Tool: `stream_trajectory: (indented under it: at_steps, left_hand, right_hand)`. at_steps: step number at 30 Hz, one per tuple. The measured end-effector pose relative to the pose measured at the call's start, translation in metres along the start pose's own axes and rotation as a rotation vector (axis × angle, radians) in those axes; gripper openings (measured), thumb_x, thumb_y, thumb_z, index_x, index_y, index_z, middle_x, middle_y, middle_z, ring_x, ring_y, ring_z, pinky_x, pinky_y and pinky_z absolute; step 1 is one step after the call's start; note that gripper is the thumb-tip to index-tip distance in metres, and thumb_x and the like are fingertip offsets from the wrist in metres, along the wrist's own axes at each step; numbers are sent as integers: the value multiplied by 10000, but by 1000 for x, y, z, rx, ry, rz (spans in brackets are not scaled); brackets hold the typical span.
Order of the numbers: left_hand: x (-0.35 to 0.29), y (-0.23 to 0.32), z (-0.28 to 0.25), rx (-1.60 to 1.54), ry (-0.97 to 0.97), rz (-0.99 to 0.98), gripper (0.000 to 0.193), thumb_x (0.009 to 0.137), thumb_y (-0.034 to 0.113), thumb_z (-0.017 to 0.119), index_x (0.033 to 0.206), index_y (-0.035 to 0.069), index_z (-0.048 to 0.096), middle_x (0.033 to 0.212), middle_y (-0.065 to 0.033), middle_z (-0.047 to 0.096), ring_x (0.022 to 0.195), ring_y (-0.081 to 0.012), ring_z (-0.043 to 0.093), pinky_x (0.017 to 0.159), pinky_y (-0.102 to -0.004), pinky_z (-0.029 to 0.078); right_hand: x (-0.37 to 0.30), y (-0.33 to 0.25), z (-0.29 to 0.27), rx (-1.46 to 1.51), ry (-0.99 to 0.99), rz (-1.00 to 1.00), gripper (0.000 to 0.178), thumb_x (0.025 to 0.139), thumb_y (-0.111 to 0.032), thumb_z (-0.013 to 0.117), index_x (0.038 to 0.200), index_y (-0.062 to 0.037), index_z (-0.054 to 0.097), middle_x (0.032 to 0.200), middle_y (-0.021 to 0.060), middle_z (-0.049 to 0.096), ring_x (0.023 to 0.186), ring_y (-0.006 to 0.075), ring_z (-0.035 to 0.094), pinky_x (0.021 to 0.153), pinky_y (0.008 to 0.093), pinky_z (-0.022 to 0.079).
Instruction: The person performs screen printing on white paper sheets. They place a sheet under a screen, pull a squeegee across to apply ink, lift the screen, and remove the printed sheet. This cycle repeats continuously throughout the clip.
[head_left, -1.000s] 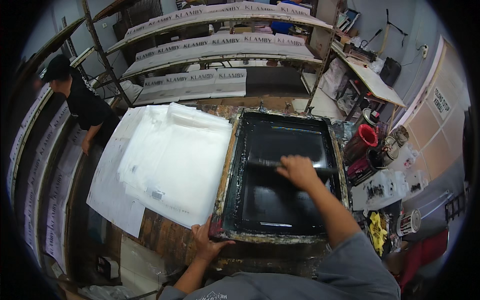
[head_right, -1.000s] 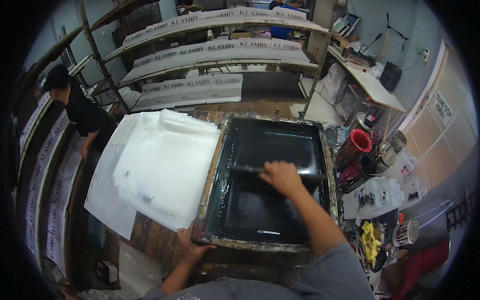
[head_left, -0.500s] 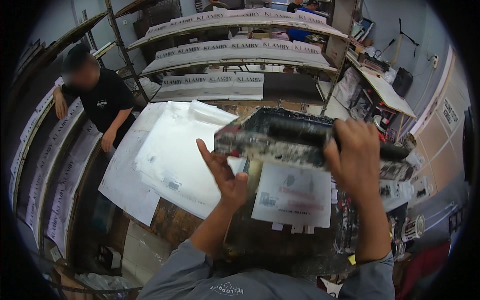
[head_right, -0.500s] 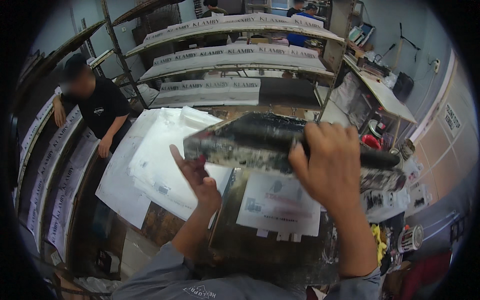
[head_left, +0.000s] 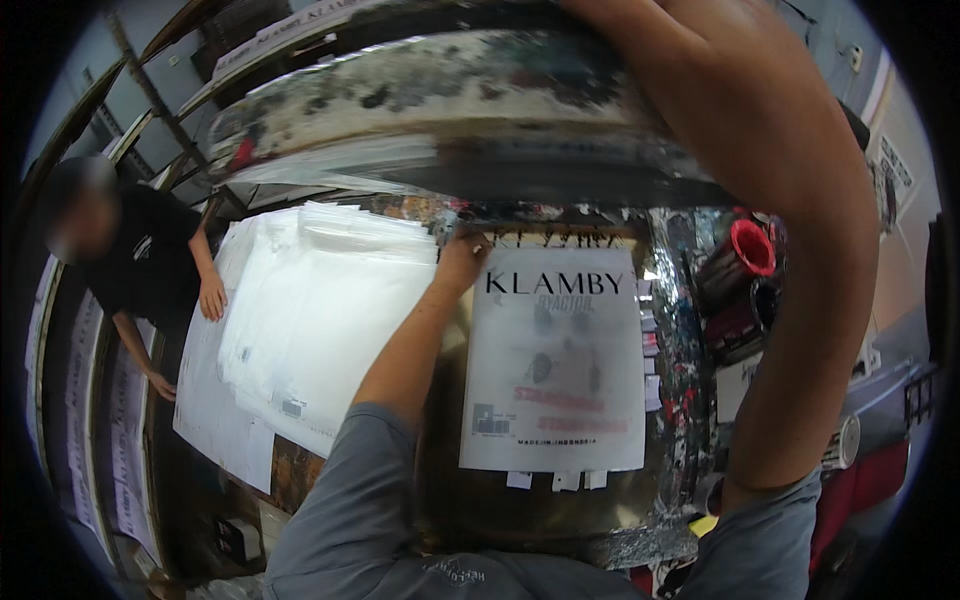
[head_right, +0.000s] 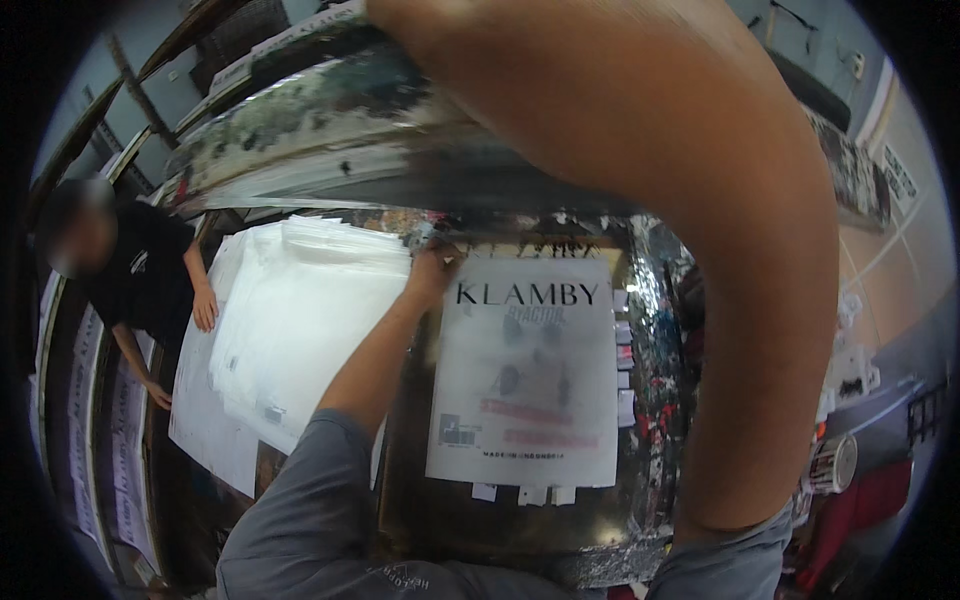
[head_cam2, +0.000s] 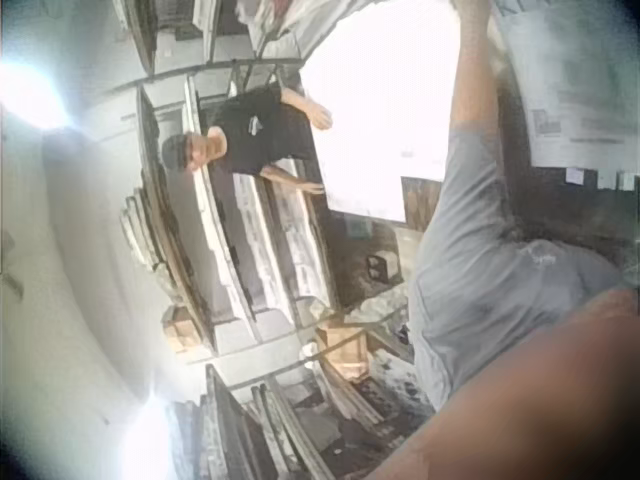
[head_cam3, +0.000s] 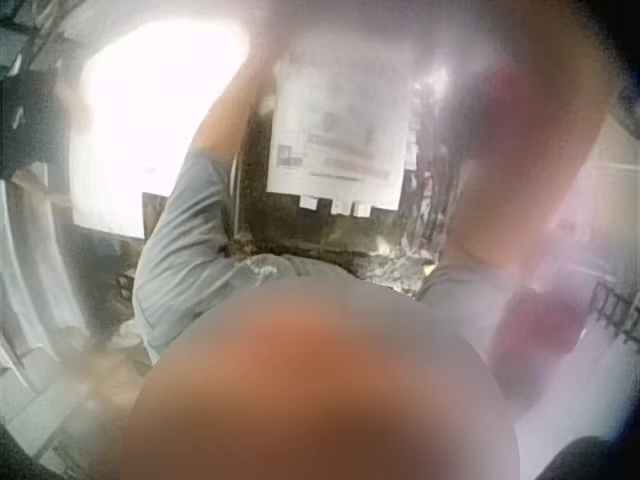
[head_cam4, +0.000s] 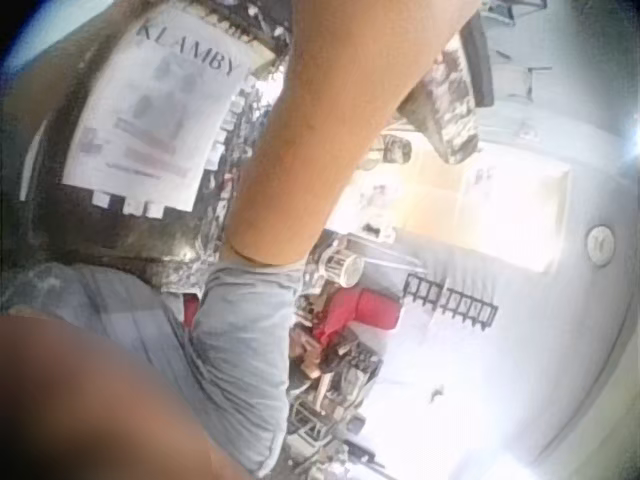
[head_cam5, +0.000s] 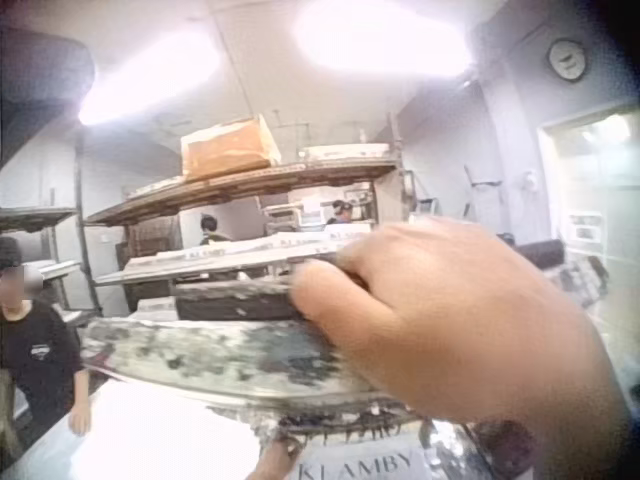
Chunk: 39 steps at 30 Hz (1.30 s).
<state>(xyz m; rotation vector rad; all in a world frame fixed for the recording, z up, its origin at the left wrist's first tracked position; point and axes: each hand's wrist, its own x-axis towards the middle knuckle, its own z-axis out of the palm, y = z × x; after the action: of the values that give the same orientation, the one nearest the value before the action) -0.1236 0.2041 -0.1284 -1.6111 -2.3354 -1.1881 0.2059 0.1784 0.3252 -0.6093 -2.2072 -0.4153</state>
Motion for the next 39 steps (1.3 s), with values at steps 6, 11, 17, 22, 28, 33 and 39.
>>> stream_trajectory:
  at_steps: [6, 11, 17, 22, 28, 33, 39]
  left_hand:
    - [-12, -18, -22, 122, -171, 57, 115, 942, 106, 751, 1014, 17, 760, 1202, -228, 670, 1115, -450, 678, 962, -502, 563]
    - [-31, -15, -37, 173, -243, 7, 115, 964, 132, 694, 986, 43, 763, 1191, -247, 686, 1110, -450, 682, 960, -510, 568]
    - [-42, 55, -104, 15, 39, 66, 101, 928, 62, 676, 932, 17, 767, 989, -228, 757, 995, -439, 727, 878, -473, 577]
    - [-158, 38, -226, -72, 132, -439, 151, 962, 98, 710, 910, -37, 753, 720, -103, 738, 612, -151, 683, 571, -326, 544]
    - [-360, -43, -346, -162, 529, -591, 125, 1001, 78, 704, 925, -22, 696, 707, -81, 704, 590, -133, 664, 544, -293, 533]
    - [-410, -48, -422, 497, 611, -870, 345, 986, 171, 753, 1261, -22, 674, 1158, -258, 701, 990, -274, 703, 850, -453, 577]
    - [-326, 41, -286, 547, -281, 145, 591, 1098, 409, 589, 1649, 221, 487, 1745, -127, 382, 1636, -332, 300, 1336, -626, -8]
  right_hand:
    - [16, 27, -6, 158, -369, 41, 278, 1025, -249, 536, 943, -19, 670, 854, 215, 700, 820, 403, 702, 751, 540, 555]
    - [2, 33, 3, 117, -299, -76, 350, 1011, -348, 534, 1066, -62, 730, 1071, 239, 745, 985, 441, 718, 864, 541, 558]
    - [-24, 31, 1, 307, -70, -73, 459, 984, -394, 582, 871, 28, 724, 883, 259, 728, 908, 444, 708, 865, 547, 506]
    - [-41, 22, -9, 298, -168, -52, 481, 974, -419, 573, 883, 19, 752, 886, 238, 750, 920, 406, 715, 903, 518, 485]
    - [-60, 17, -5, 277, -115, -47, 490, 1007, -432, 574, 925, 19, 746, 898, 210, 740, 937, 376, 708, 917, 505, 471]
    - [-61, 18, -4, 296, -81, -68, 468, 1003, -413, 593, 943, 21, 756, 902, 211, 745, 935, 370, 710, 919, 497, 477]
    - [-50, 17, -5, 300, -54, -87, 461, 995, -403, 600, 915, 29, 739, 899, 233, 739, 916, 405, 705, 899, 511, 483]
